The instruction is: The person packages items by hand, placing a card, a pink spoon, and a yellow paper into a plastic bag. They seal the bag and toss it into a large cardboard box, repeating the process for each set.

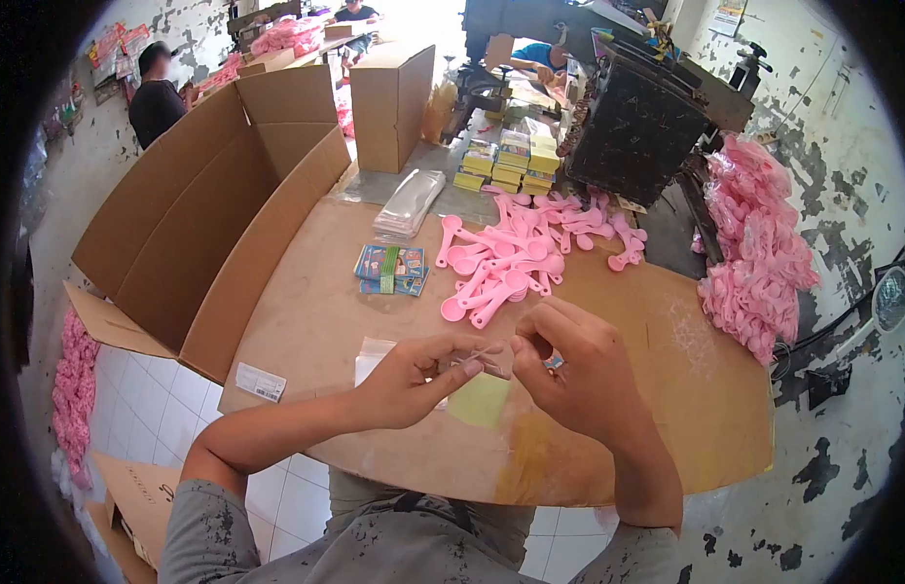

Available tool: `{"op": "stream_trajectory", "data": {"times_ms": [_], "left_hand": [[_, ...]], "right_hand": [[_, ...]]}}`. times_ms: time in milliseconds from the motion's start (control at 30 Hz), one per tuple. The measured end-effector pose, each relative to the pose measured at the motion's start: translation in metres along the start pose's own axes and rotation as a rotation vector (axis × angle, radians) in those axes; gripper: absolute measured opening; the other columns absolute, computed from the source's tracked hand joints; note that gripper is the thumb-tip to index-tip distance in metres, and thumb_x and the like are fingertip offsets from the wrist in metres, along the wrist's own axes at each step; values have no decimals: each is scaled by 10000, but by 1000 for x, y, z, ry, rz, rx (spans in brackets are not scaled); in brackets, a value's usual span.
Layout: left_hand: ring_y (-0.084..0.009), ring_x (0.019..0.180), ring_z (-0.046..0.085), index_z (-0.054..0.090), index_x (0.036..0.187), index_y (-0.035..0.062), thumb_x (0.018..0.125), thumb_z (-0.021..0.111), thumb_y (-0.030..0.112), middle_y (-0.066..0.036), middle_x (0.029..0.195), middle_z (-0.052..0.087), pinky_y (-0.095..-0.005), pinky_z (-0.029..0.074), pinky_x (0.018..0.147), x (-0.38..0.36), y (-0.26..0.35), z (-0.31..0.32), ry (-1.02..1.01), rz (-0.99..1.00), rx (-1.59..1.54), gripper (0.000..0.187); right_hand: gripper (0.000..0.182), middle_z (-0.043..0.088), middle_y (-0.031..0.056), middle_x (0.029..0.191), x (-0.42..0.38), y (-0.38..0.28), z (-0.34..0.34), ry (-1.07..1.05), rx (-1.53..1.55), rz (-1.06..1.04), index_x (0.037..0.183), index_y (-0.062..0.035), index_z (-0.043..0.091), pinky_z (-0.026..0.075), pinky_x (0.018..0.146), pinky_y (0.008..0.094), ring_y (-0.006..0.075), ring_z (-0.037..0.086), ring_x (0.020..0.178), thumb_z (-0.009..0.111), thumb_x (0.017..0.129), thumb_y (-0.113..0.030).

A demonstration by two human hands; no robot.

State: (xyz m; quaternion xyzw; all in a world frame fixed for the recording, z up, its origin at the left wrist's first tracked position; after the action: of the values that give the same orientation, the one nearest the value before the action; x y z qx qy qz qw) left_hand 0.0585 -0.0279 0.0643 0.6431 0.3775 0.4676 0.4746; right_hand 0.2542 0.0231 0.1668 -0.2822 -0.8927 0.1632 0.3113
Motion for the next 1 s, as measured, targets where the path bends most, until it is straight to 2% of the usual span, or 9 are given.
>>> {"op": "stream_trajectory", "data": {"times_ms": [100,233,367,433,533,633,767,867,1000], "left_hand": [[-127,1105,700,612,1381,7,1078,565,72,-100,1181,744,-274,558,903,7,-19,-1,-41,-40,-133,314],[-95,1036,704,614,1379,4,1075,577,82,-81,1135,756,-263,553,860,8,-19,-2,-26,-91,-142,316],[1,653,517,645,1332,8,1058,623,137,-2,868,755,-231,417,572,3,-12,4,63,161,-3,303],[-14,666,558,635,1356,22,1059,624,140,-20,877,775,-239,456,599,-1,-11,4,21,145,39,320],[-21,678,576,627,1383,46,1055,629,130,-34,889,785,-244,475,612,-3,-11,1,-51,141,57,338],[-56,818,674,599,1416,56,1056,624,114,-61,973,801,-260,525,713,-5,-16,-1,-83,35,30,366],[-69,868,720,586,1413,31,1053,623,96,-76,955,801,-248,540,748,-5,-13,-3,53,22,-79,368],[-62,829,709,597,1381,-4,1034,639,79,-87,894,786,-233,535,734,-6,-10,-8,-6,-31,24,360],[-188,590,678,620,1295,-5,987,691,142,-133,871,781,-329,519,576,-7,-15,-4,48,115,181,349]], "right_hand": [[97,614,85,780,-3,7,3,44,57,67,864,-17,630,498,648,372,234,629,708,704,879,-78],[106,654,62,839,-4,5,18,397,-30,-141,898,-50,668,512,714,384,241,671,826,753,874,-108],[119,692,57,903,-3,-10,22,182,-288,-274,973,-67,712,524,754,385,245,683,877,763,866,-50],[152,706,57,926,-6,2,26,17,-198,-249,1002,-67,724,526,763,387,243,681,870,759,863,-17],[151,708,54,921,-2,11,25,116,203,109,995,-70,729,515,760,393,229,677,858,754,861,-5],[154,696,44,916,1,18,22,276,128,86,978,-78,732,506,746,396,225,666,863,785,839,-39],[169,675,32,945,-4,2,33,150,-226,-226,964,-86,728,485,768,382,221,648,887,811,816,-83],[206,660,29,968,-6,-2,42,121,-392,-287,951,-90,720,466,796,367,215,638,907,818,769,-103],[277,644,33,988,-8,2,49,96,-493,-347,942,-81,703,453,809,358,212,628,929,814,696,-146]]}}
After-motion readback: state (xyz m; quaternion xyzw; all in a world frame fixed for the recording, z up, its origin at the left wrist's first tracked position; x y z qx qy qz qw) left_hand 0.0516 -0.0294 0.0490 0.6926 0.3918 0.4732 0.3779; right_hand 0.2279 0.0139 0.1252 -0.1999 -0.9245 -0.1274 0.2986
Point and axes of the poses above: each hand's wrist, its own x-axis towards the middle knuckle, its own z-axis out of the palm, y = z × x, the point moved 2 cm from there along x, towards the middle knuckle
